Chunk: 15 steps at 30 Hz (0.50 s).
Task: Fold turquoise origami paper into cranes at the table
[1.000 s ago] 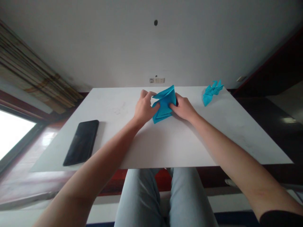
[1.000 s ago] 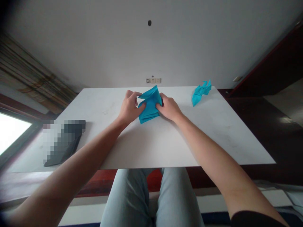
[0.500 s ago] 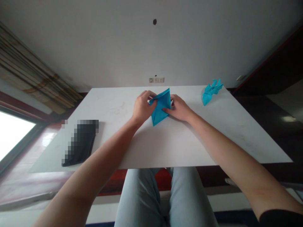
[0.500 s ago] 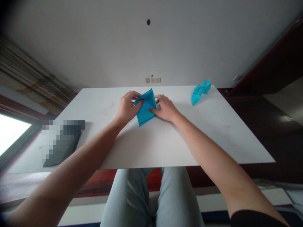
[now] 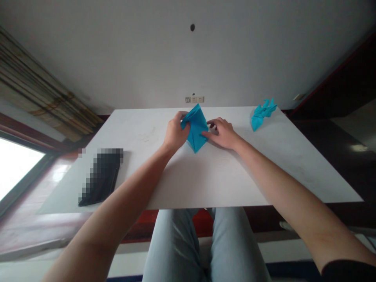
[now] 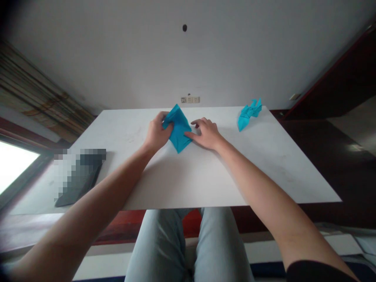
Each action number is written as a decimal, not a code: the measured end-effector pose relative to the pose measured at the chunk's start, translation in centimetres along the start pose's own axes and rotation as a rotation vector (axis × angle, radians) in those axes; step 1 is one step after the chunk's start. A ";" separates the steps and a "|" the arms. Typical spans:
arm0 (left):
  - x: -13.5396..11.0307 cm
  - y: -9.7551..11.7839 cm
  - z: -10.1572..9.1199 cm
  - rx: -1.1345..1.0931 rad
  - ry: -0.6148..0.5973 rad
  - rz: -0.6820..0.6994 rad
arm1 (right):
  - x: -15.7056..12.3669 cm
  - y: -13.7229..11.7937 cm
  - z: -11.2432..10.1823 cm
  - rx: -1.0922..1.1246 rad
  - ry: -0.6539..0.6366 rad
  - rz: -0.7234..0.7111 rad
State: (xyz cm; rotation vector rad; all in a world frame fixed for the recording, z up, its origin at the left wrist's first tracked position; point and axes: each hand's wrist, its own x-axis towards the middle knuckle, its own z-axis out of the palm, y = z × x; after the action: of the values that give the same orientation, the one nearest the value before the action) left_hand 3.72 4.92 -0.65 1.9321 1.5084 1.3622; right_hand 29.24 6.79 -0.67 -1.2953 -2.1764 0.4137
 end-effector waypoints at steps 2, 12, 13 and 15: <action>0.4 -0.2 0.0 -0.059 0.036 -0.034 | 0.0 -0.2 -0.4 0.152 0.003 0.012; 0.4 0.2 0.2 -0.609 -0.079 -0.214 | 0.2 -0.7 -0.9 0.696 -0.106 0.022; 0.3 0.1 0.3 -0.618 -0.084 -0.213 | 0.2 -0.9 -0.9 0.716 -0.116 0.012; 0.2 -0.1 0.6 -0.578 -0.080 -0.183 | 0.1 -1.4 -0.9 0.745 -0.130 -0.012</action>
State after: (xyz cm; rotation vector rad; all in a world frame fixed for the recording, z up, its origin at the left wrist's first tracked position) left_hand 4.13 5.35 -0.93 1.4331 1.0637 1.4198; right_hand 28.76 6.21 0.77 -0.8438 -1.8317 1.1909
